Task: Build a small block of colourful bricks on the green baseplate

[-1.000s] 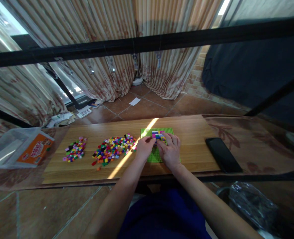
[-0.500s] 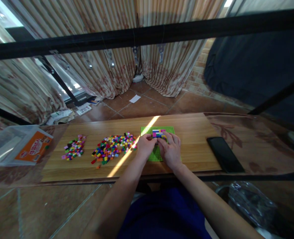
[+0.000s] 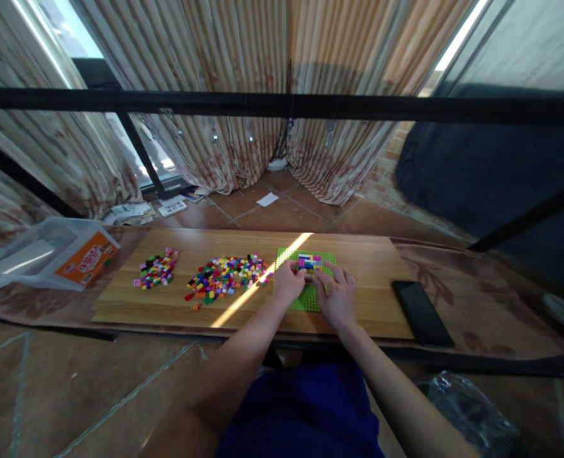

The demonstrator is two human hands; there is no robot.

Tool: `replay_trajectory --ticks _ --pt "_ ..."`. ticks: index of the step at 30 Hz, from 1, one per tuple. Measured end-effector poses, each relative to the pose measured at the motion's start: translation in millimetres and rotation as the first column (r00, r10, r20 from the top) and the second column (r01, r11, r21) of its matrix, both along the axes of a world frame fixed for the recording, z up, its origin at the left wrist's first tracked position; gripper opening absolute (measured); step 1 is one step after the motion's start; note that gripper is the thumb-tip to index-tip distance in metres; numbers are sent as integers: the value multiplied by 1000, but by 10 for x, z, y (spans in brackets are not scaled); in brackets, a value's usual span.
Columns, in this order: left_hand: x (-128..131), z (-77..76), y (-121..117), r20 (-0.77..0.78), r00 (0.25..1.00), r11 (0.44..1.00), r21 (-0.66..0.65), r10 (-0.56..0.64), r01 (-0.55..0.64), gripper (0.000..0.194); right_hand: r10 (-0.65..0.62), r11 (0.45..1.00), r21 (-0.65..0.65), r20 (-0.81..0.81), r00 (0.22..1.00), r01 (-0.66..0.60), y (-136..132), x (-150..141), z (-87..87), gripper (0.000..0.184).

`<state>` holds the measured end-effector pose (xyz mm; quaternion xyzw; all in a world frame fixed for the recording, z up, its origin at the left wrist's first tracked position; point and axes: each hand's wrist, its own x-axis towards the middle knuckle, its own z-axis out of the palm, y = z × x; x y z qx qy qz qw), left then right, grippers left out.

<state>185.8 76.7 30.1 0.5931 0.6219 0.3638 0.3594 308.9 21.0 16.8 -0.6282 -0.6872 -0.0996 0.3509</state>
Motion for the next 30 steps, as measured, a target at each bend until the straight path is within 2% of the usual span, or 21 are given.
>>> replay_trajectory --ticks 5,9,14,19,22,25,30 --pt "-94 -77 34 102 995 1000 14 6 -8 22 -4 1000 28 -49 999 5 -97 101 52 22" --pt "-344 -162 -12 195 981 1000 -2 16 -16 30 -3 999 52 -99 995 8 -167 137 39 22" --pt "-788 -226 -228 282 959 1000 -14 -3 7 28 6 999 35 -121 993 -2 -213 69 -9 21" --pt "-1175 -257 -549 417 904 995 -77 95 -69 24 73 997 17 -90 993 -72 -223 -103 -32 22" --pt "-1429 -302 -728 381 912 988 -99 151 -122 23 166 986 20 -60 984 -165 -234 -248 -58 21" --pt "-1745 -382 -837 282 928 970 -44 243 -240 22 302 953 7 -58 951 -302 -251 -449 -121 21" --pt "-2299 -459 -828 69 886 886 55 458 -461 24 451 885 -93 -82 889 -457 -305 -835 -265 22"
